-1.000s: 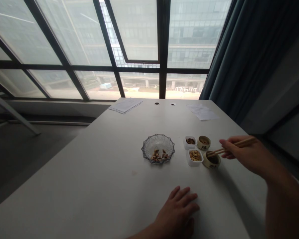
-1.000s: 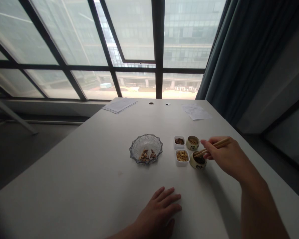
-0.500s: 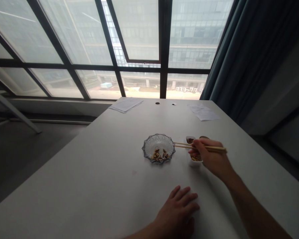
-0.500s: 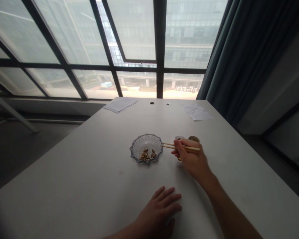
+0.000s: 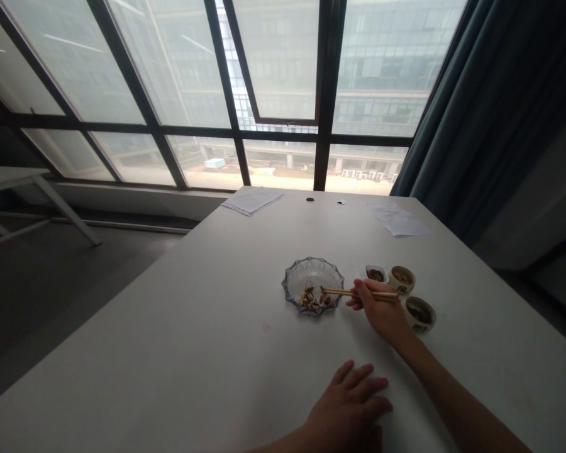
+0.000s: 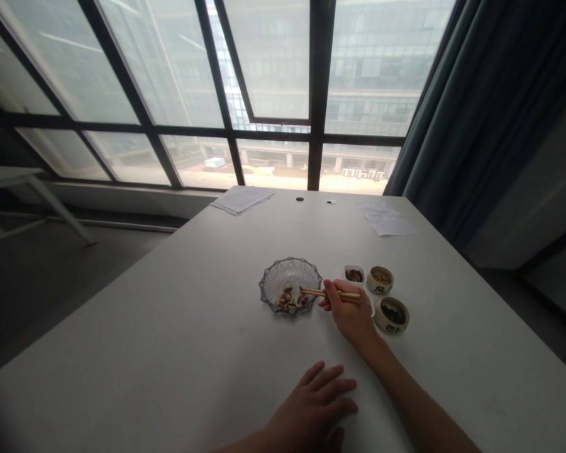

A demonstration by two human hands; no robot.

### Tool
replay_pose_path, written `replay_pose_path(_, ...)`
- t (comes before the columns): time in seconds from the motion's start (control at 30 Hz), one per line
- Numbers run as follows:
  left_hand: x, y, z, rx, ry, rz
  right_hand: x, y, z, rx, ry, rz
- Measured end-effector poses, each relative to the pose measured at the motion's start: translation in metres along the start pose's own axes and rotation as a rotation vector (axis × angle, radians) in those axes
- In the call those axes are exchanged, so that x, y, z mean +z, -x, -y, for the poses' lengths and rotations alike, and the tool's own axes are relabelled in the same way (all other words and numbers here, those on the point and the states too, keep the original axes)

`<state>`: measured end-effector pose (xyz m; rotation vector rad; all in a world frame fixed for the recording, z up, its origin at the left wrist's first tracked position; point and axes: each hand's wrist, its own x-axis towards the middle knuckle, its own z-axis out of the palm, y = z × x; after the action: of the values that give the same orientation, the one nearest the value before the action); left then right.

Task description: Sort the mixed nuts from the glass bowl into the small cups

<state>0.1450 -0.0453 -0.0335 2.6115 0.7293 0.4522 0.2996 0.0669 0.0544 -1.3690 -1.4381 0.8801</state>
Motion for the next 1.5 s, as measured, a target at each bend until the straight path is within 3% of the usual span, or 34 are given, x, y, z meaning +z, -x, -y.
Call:
replay_pose_path(0.37, 0.005, -0.001, 0.007, 0.035, -0.079, 0.016, -0.003, -0.001, 0.008, -0.026, -0.084, -0.091)
replay_pose_path(0.47, 0.006, -0.001, 0.007, 0.038, -0.075, 0.016, -0.021, -0.003, 0.022, -0.030, -0.115, -0.168)
replay_pose_path(0.6, 0.009, 0.000, 0.008, 0.034, -0.070, 0.010, -0.064, -0.007, 0.044, -0.085, -0.066, -0.356)
replay_pose_path(0.77, 0.012, 0.001, 0.009, 0.020, -0.095, 0.004, -0.107, -0.017, 0.042, -0.083, 0.018, -0.489)
replay_pose_path(1.0, 0.013, 0.002, 0.011, 0.032, -0.067, -0.018, -0.106, -0.027, 0.024, -0.005, 0.015, -0.344)
replay_pose_path(1.23, 0.013, 0.003, 0.010, 0.031, -0.039, -0.029, -0.092, -0.017, 0.040, -0.044, -0.003, -0.335)
replay_pose_path(1.37, 0.012, 0.002, 0.010, 0.030, -0.035, -0.033, -0.063, -0.004, 0.044, 0.005, -0.041, -0.136)
replay_pose_path(1.5, 0.014, 0.002, 0.010, 0.030, -0.062, -0.037, -0.033, 0.005, 0.044, -0.015, 0.067, 0.125)
